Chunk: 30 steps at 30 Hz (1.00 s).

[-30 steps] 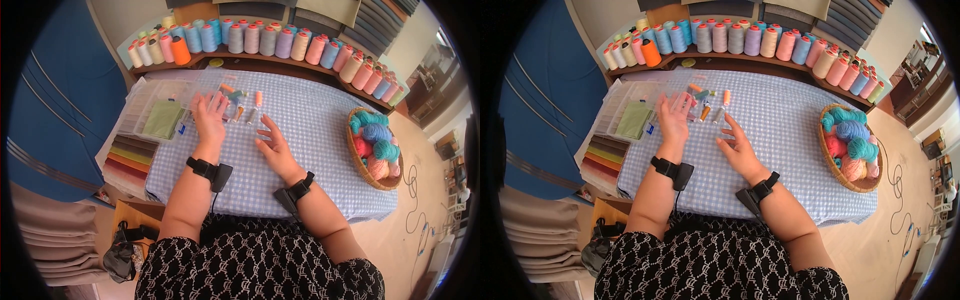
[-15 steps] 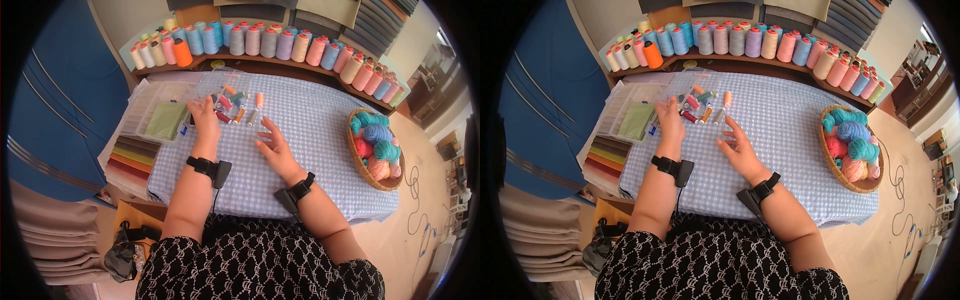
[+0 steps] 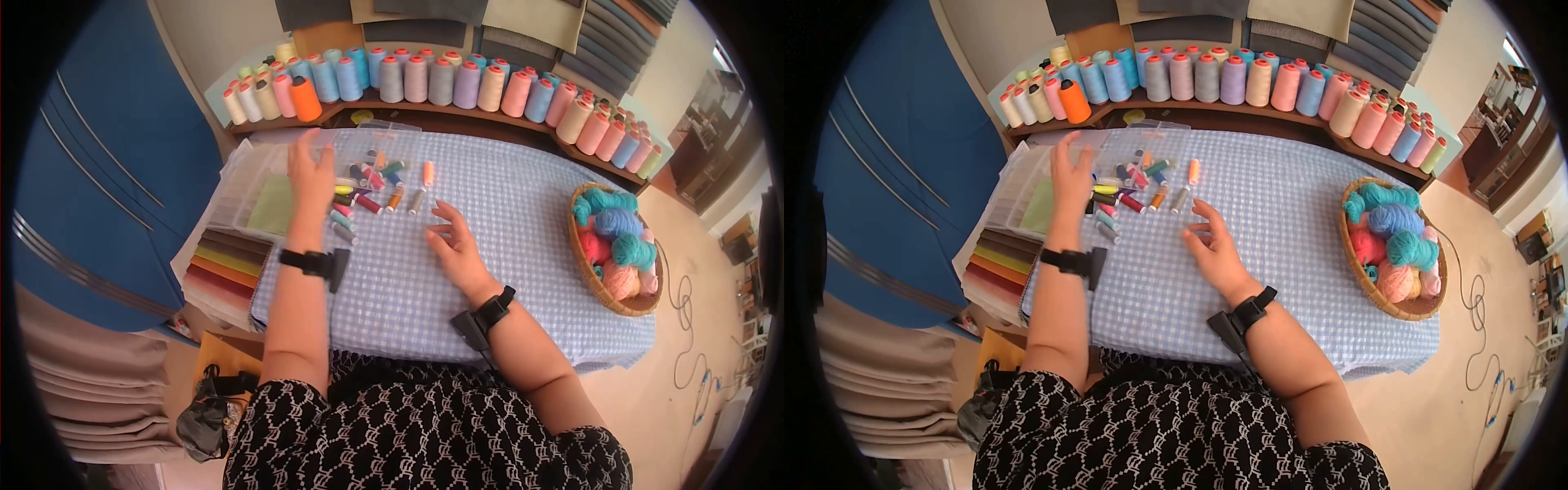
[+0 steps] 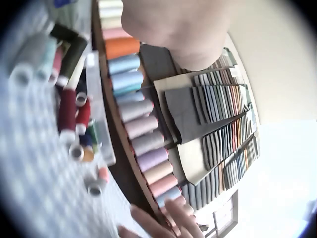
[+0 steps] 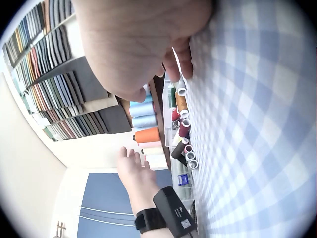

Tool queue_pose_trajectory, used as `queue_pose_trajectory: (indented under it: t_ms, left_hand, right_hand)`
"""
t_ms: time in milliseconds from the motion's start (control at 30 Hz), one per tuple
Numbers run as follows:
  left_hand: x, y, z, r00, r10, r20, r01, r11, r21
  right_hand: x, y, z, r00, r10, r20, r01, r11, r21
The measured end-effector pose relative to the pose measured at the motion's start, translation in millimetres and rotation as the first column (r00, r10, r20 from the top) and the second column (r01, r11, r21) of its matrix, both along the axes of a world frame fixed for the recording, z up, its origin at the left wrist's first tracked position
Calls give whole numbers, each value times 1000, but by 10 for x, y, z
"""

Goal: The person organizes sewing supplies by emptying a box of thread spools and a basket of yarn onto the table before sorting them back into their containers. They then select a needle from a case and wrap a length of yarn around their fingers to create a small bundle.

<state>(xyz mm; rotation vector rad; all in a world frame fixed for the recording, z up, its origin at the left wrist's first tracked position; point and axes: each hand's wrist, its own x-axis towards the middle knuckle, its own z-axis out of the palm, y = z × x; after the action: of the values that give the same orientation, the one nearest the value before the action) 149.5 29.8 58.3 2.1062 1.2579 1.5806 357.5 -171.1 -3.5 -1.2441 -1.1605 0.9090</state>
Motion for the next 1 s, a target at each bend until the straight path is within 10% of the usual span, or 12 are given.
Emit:
queue_pose_trajectory:
  t_ms: [233,533,1000]
  left_hand:
    - [-803,1150,-187,716,-104,-691,-197,919,-342]
    - [-588,1086,-15,319,-180,-930,-220,941,-258]
    - [-663,1017,115,311,-100,-945,-18,994,-110]
  right_hand:
    - [32,69,-95,1000,-12,16,11,999,46]
    - [52,78,-144,998,-30,51,27,998,59]
    - [68,30,-45,999,-37,34,38,999,-28]
